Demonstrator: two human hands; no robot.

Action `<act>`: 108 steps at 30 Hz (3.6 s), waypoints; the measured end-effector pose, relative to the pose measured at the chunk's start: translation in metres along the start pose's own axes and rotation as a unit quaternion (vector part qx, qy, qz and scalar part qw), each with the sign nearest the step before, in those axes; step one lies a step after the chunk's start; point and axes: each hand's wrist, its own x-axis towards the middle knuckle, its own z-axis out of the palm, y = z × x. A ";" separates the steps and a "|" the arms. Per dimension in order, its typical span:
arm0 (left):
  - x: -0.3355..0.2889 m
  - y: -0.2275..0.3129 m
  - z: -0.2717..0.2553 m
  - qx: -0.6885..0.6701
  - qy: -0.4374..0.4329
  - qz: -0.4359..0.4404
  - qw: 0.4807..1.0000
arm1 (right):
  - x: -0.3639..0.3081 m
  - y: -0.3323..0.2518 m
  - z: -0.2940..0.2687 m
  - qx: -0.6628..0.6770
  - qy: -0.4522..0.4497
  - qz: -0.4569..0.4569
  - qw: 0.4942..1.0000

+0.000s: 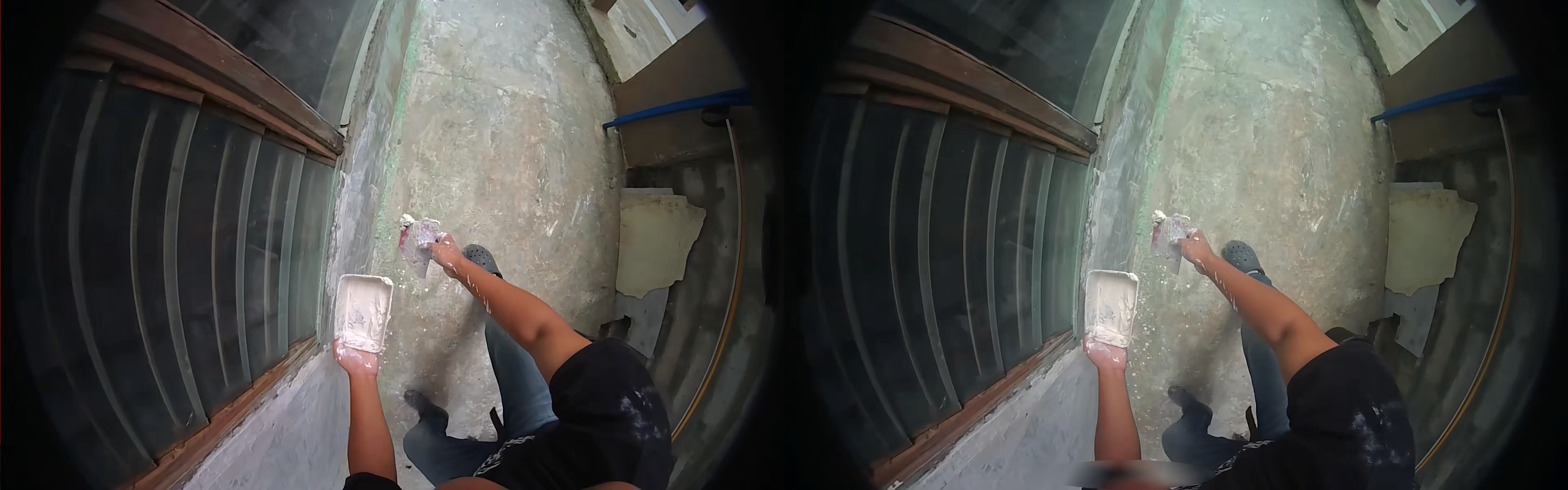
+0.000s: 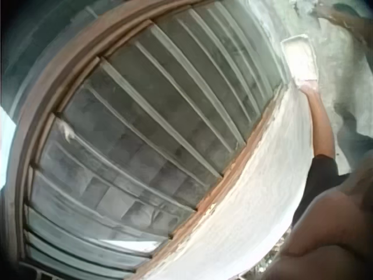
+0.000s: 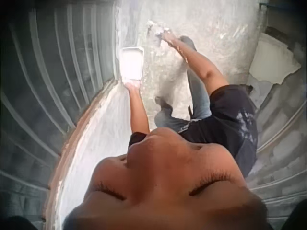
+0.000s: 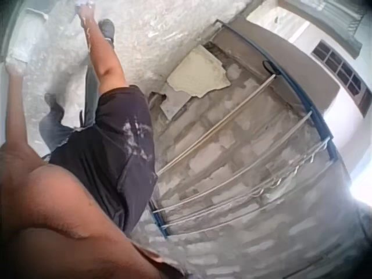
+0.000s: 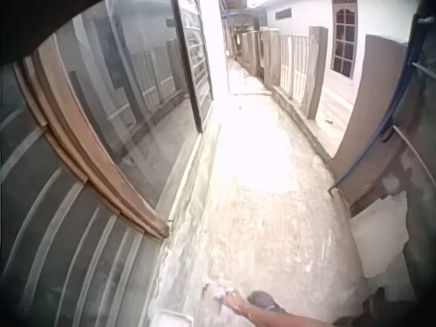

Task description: Applying plaster or joint compound to an exterior wall using a putty knife and a small tray.

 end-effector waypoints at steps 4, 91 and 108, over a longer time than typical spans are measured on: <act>0.069 -0.040 -0.037 -0.005 -0.001 0.022 1.000 | 0.098 0.059 0.017 -0.003 -0.010 -0.027 1.000; 0.203 -0.094 -0.176 -0.001 0.093 0.060 0.994 | 0.255 0.161 0.132 -0.142 0.059 -0.245 0.957; 0.125 -0.059 -0.248 0.014 0.047 0.078 0.996 | 0.177 0.205 0.122 -0.046 0.108 -0.215 0.970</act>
